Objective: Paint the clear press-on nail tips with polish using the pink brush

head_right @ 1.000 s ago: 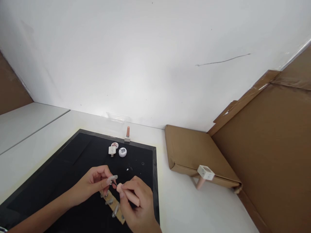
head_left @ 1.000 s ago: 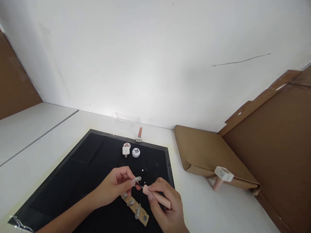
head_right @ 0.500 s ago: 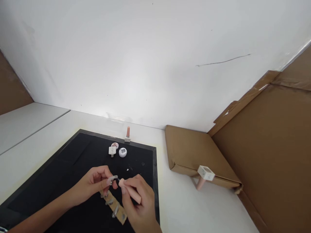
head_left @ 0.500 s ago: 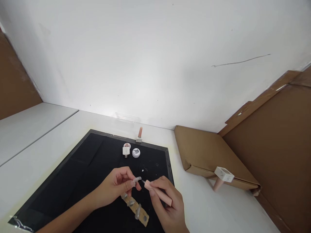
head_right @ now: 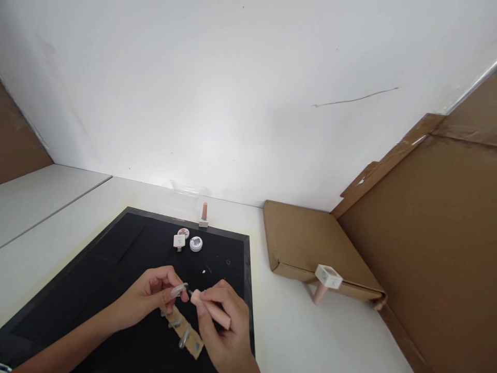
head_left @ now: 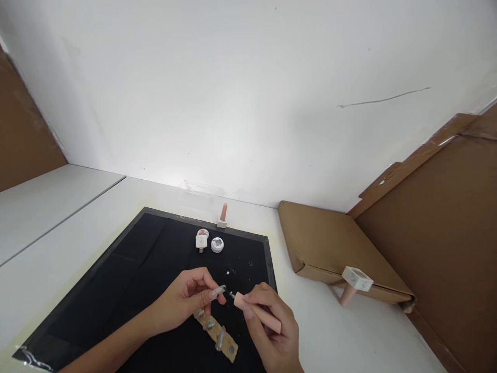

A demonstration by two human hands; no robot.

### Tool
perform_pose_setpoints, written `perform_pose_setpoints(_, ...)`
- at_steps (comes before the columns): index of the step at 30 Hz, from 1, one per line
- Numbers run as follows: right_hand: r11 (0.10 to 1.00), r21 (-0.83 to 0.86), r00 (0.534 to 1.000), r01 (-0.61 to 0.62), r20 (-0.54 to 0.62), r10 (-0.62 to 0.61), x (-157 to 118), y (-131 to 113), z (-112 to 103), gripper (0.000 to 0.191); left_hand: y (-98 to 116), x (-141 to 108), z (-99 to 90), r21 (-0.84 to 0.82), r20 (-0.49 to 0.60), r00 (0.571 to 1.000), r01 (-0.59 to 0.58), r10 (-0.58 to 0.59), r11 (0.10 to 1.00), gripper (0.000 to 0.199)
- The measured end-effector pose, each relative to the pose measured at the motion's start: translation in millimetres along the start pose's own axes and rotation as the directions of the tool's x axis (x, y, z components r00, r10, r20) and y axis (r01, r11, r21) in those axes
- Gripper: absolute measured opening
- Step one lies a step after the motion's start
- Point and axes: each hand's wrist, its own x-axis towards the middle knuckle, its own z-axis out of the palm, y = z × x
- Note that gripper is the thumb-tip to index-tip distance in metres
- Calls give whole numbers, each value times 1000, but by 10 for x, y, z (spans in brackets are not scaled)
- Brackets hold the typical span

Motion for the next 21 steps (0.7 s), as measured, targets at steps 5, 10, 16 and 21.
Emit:
perform_pose_setpoints(5, 1000, 8, 1000, 3, 22, -3, 12, -20, 10, 13, -2, -7, 4, 4, -1, 1000, -1, 1, 1000, 32)
perform_pose_setpoints(10, 998, -30, 998, -54, -25, 53, 17, 17, 16, 13, -3, -3, 4, 16, 7, 1000, -1, 1, 1000, 32)
perform_pose_setpoints(16, 998, -5, 998, -61, -26, 60, 3, 12, -4, 10, -15, -7, -2, 40, -3, 1000, -20, 20, 999, 27)
perform_pose_setpoints(21, 998, 18, 998, -53, 24, 53, 0, -7, -17, 12, -10, -5, 0, 63, -9, 998, -54, 55, 997, 25)
